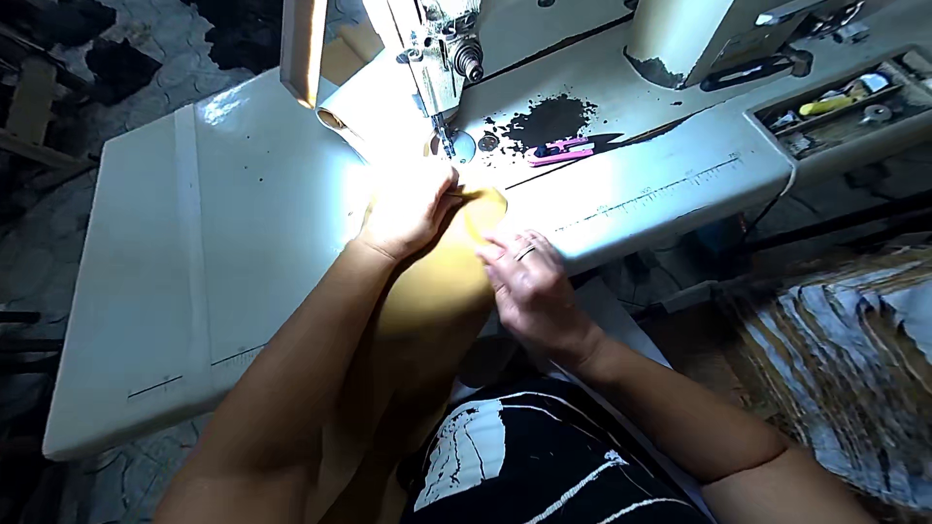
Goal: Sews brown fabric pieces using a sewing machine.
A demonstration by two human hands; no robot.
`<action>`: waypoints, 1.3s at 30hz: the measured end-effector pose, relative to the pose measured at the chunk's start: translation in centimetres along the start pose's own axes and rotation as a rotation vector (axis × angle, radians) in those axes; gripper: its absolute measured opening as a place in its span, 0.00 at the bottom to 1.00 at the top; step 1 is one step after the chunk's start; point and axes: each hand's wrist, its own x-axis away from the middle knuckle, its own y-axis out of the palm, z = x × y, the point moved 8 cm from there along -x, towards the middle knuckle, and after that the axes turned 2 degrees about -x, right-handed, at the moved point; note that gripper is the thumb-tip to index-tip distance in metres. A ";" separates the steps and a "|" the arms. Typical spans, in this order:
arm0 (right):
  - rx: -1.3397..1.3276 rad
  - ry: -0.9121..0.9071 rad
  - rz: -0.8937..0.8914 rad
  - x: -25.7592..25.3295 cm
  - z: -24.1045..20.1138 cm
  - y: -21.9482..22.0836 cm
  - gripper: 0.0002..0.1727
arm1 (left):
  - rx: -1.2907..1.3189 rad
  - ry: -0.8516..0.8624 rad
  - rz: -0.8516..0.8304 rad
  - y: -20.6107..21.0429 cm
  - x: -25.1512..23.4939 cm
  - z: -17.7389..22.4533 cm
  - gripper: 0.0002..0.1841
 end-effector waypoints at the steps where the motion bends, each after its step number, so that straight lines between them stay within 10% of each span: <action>1: 0.023 0.049 0.017 -0.7 0.9 -0.8 0.15 | 0.034 -0.029 -0.002 0.5 0.1 -0.4 0.13; 8: 0.136 0.204 -0.316 -4.9 3.3 1.0 0.35 | 0.008 -0.180 0.086 -0.5 4.9 2.7 0.21; 20: 0.022 0.073 -0.144 -4.7 2.4 1.1 0.09 | 0.112 -0.232 0.109 -2.6 8.5 1.6 0.16; 27: 0.064 0.067 -0.073 -4.7 2.6 0.6 0.05 | 0.141 -0.168 0.105 -2.7 8.0 0.8 0.12; 39: -0.600 0.230 -0.132 -5.7 1.9 -0.7 0.13 | 0.452 -0.287 0.011 -8.3 7.3 -0.7 0.08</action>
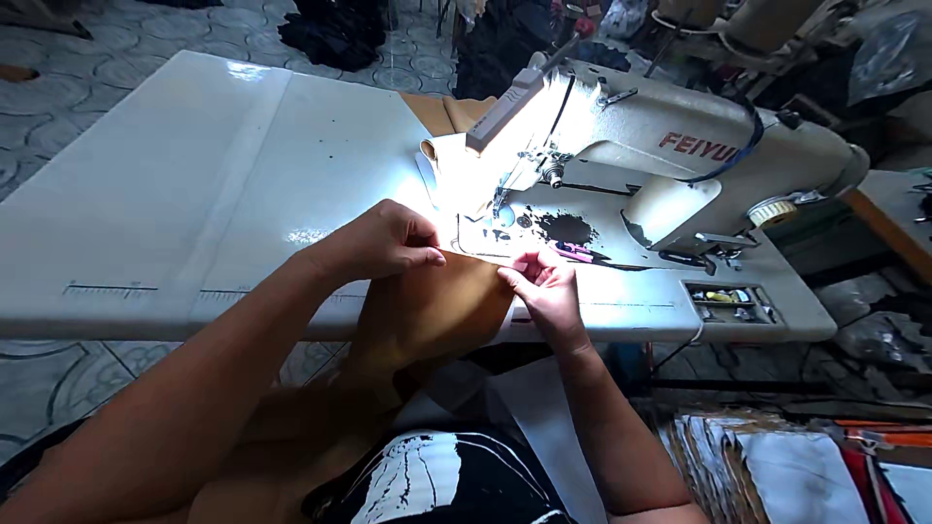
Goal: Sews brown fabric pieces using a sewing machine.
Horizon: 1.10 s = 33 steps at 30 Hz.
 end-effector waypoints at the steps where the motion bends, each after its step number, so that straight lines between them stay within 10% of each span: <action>1: -0.021 -0.004 -0.013 -0.1 -0.1 0.1 0.20 | 0.023 -0.018 -0.001 -0.6 0.0 0.2 0.07; 5: -0.001 -0.008 -0.023 -0.4 -0.8 0.4 0.32 | 0.094 -0.058 0.022 -2.8 0.0 1.0 0.03; 12: 0.109 -0.071 0.041 -1.4 -2.4 1.2 0.16 | 0.071 -0.074 0.090 -5.1 0.2 1.6 0.04; 33: -0.022 -0.063 0.141 -2.7 -4.1 1.9 0.39 | -0.013 -0.018 0.192 -7.6 2.3 2.1 0.03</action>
